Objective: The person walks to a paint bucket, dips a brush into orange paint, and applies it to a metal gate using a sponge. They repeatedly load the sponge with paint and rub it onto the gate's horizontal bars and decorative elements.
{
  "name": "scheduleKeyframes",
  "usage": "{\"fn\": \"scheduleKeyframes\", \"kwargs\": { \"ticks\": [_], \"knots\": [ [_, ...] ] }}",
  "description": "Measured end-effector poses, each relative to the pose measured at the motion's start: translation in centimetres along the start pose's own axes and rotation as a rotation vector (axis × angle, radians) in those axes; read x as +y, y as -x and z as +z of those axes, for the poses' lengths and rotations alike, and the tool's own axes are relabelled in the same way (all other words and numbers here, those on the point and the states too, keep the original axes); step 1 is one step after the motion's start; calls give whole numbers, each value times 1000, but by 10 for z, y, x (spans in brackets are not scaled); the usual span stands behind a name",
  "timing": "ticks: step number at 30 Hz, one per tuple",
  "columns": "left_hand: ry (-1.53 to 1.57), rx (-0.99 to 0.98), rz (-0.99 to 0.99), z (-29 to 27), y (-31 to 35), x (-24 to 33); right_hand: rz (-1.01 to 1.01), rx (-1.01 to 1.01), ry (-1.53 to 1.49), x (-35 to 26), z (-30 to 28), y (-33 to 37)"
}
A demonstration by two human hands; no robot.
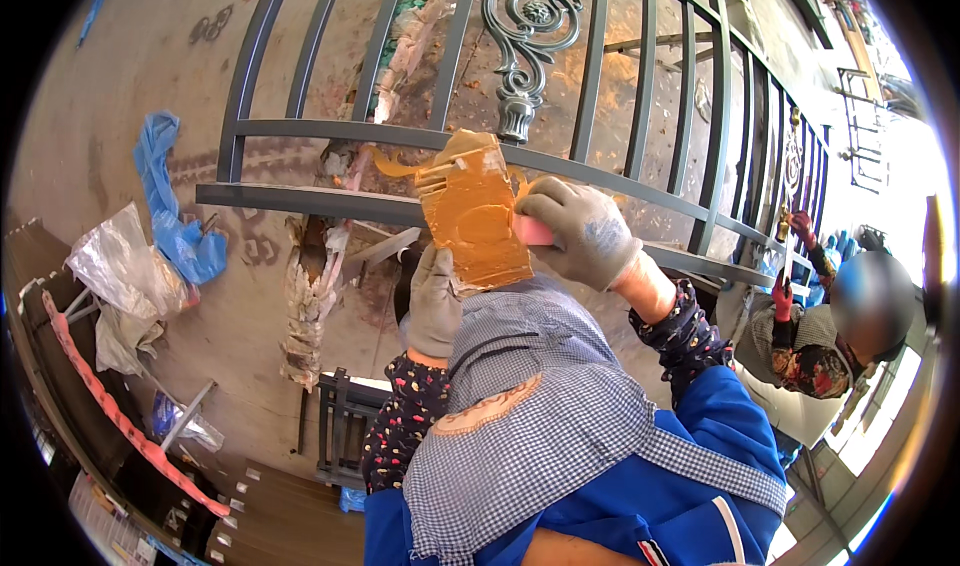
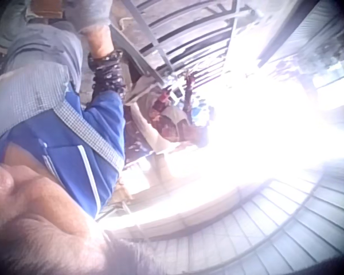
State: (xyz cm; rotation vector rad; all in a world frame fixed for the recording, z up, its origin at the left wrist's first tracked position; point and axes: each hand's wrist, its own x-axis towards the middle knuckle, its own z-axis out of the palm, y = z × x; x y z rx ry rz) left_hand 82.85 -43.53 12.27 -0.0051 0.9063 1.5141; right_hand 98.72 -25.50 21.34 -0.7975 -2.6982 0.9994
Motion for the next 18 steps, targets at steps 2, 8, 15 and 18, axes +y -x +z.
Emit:
{"fn": "scheduleKeyframes", "kwargs": {
  "ticks": [2,8,15,18],
  "knots": [
    [15,36,-3,1,-1,-2,1,-72,33,-4,2,1],
    [24,52,17,-7,-1,-9,100,-140,-3,-12,6,16],
    [31,88,95,-17,6,3,504,239,-162,50,10,44],
    [24,207,151,-43,7,-4,528,211,-92,93,46,54]
  ]
}}
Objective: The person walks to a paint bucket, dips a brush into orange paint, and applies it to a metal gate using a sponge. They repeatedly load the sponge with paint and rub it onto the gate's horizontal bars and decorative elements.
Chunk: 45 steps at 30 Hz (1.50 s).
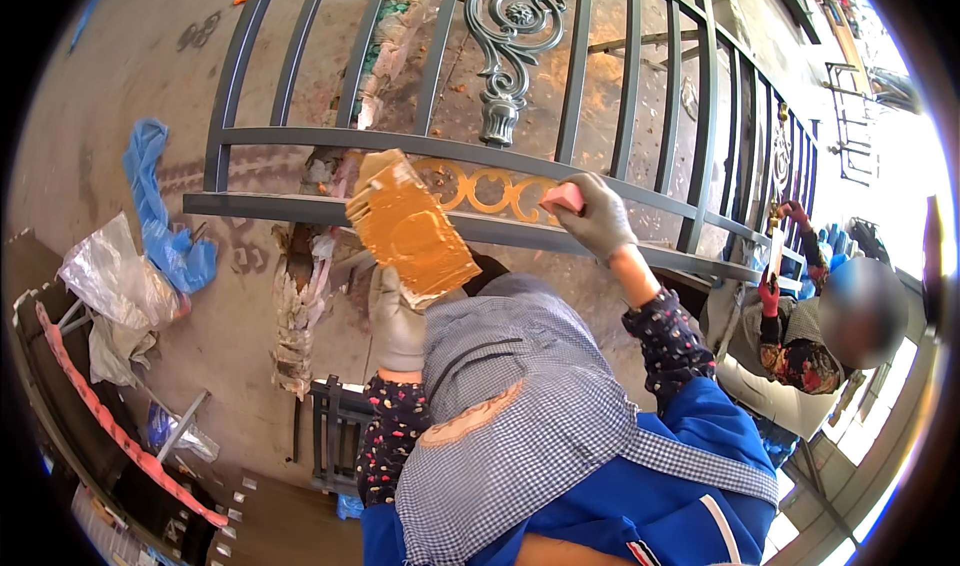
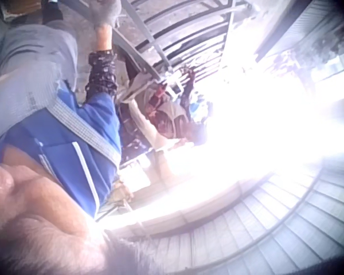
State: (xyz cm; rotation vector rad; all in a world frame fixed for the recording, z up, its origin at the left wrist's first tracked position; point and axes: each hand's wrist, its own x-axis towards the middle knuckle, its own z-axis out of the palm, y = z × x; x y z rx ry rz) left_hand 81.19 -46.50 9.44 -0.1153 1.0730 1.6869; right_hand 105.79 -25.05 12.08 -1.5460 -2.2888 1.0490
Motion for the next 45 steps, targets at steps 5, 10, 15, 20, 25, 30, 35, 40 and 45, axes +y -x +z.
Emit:
{"fn": "scheduleKeyframes", "kwargs": {
  "ticks": [5,10,15,20,25,30,35,40,45],
  "knots": [
    [-75,26,46,-9,10,13,-110,-78,105,14,45,-19],
    [-110,55,27,-7,11,17,-158,-97,192,14,69,-30],
    [-77,48,37,-5,10,17,-38,-92,300,33,55,-12],
    [-61,68,51,-7,10,15,-82,-44,191,9,61,-23],
    [-62,39,26,-15,10,21,-157,-106,241,17,71,-22],
    [-256,158,122,-30,13,13,-264,-156,208,19,57,-24],
    [-359,110,151,-47,13,14,-575,-362,174,-17,78,-62],
    [-1161,77,551,-51,16,24,-734,-600,449,-19,85,-71],
    [10,180,172,-37,18,14,-775,-788,761,-23,47,-67]
  ]
}}
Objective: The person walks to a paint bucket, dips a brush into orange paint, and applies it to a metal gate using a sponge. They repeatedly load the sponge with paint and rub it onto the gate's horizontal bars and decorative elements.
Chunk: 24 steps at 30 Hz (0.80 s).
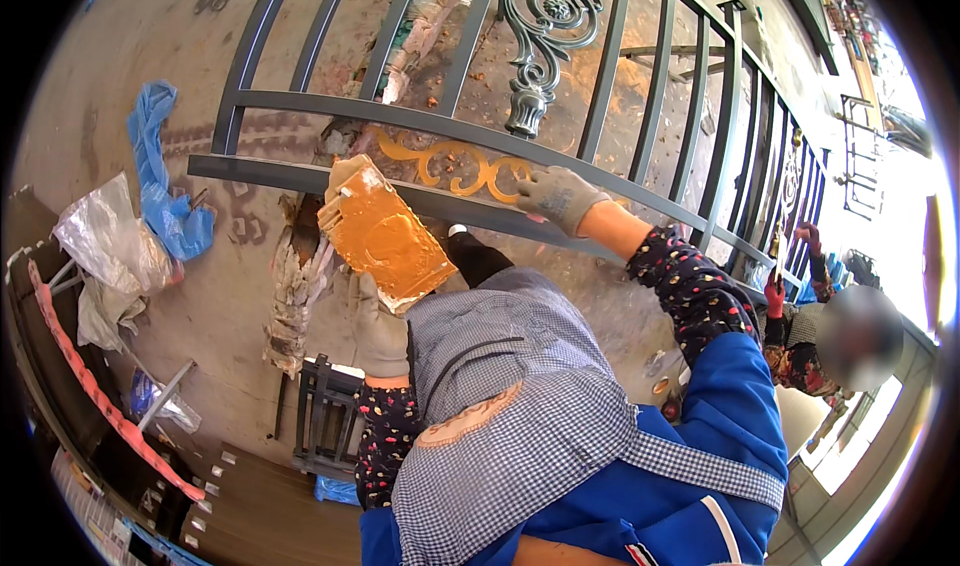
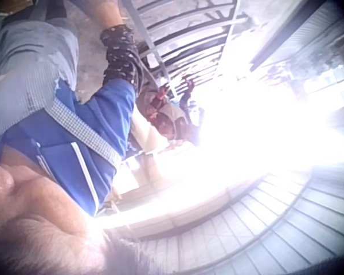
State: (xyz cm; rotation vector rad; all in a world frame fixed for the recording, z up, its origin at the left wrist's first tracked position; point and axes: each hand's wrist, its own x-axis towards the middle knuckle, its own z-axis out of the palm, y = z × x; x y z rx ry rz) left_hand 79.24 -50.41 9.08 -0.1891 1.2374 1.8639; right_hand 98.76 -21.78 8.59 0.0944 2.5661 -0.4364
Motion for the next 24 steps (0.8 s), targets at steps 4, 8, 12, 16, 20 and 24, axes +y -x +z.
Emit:
{"fn": "scheduleKeyframes", "kwargs": {
  "ticks": [4,8,12,16,20,24],
  "knots": [
    [-1155,-65,530,-5,3,7,95,149,-57,3,-8,4],
    [-1870,-239,510,2,7,34,108,468,-297,-11,-2,-38],
    [-676,-54,239,-17,3,3,116,453,-377,-26,-20,-81],
    [-21,19,-14,-10,5,4,17,249,-232,-22,-21,-90],
    [-20,-5,-3,-12,8,5,-35,163,27,-10,-24,-64],
    [3,27,-7,-5,8,7,30,219,39,-9,-34,-63]
  ]
}}
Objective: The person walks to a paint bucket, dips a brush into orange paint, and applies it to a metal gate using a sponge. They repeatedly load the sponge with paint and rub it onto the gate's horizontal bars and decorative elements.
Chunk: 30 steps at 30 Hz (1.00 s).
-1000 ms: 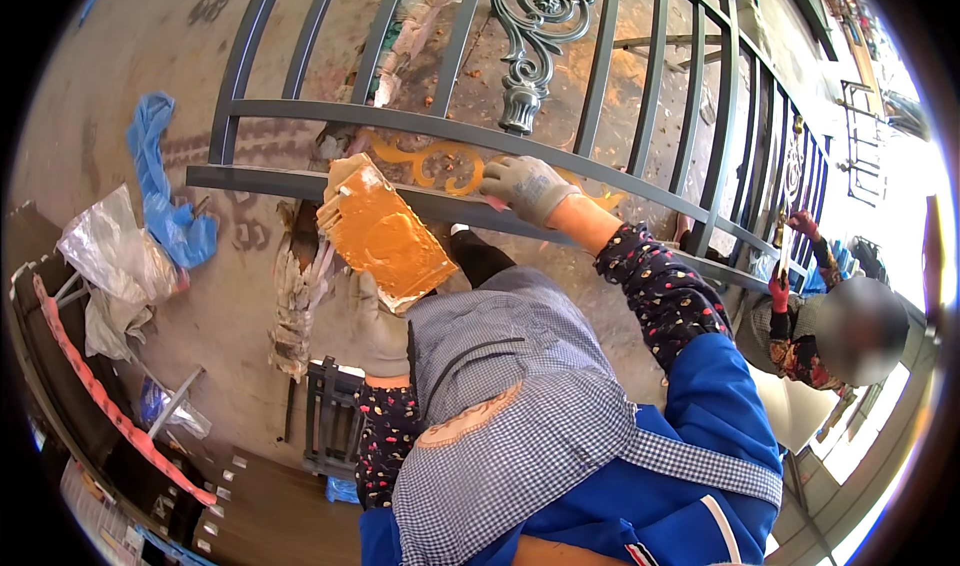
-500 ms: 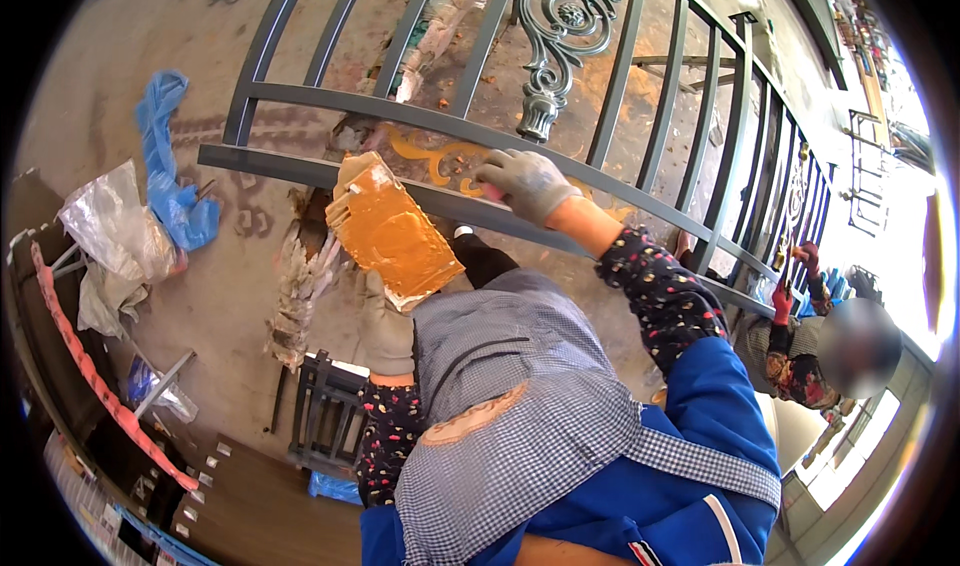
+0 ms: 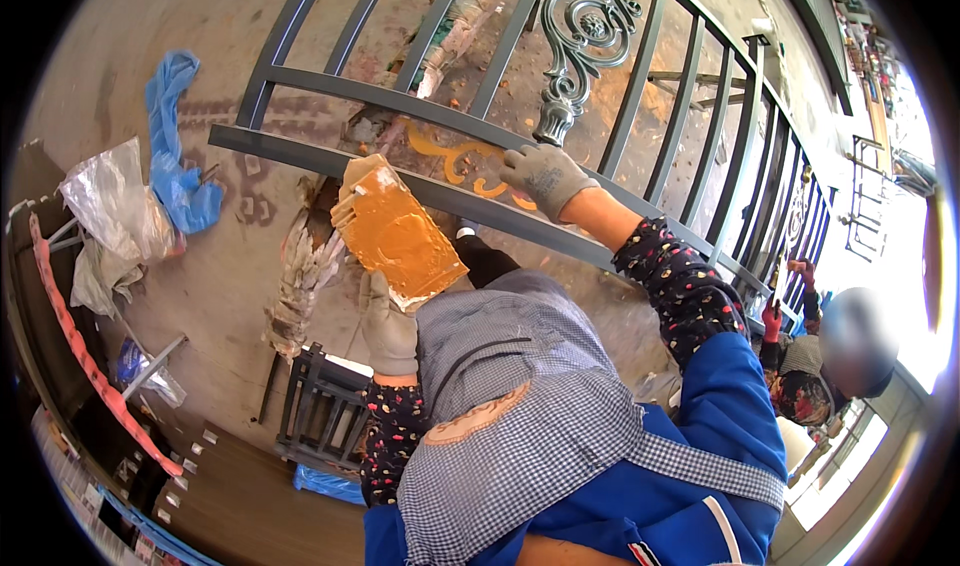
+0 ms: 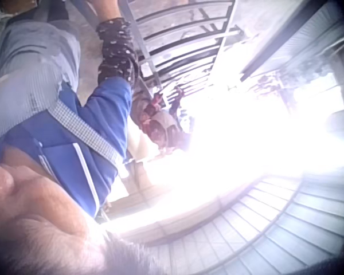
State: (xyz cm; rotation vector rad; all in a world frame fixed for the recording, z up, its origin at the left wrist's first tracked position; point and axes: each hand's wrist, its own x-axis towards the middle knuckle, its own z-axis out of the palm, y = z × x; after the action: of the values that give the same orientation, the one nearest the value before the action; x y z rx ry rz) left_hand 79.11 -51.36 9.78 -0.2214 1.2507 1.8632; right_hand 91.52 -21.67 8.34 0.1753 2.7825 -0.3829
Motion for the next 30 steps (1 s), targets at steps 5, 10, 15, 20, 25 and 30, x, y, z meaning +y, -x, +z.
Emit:
{"fn": "scheduleKeyframes", "kwargs": {
  "ticks": [5,10,15,20,25,30],
  "knots": [
    [-49,20,44,-6,-3,-5,10,96,-209,-16,10,-15],
    [-104,-23,6,2,2,3,153,56,-201,9,18,40],
    [-149,-88,-11,-16,-7,-3,508,255,-422,19,23,124],
    [-400,-161,50,6,-12,-2,426,275,-427,3,46,111],
    [-324,-160,-40,18,-13,3,292,85,-325,0,46,92],
    [-520,-84,117,14,-19,2,137,49,-245,1,51,108]
  ]
}}
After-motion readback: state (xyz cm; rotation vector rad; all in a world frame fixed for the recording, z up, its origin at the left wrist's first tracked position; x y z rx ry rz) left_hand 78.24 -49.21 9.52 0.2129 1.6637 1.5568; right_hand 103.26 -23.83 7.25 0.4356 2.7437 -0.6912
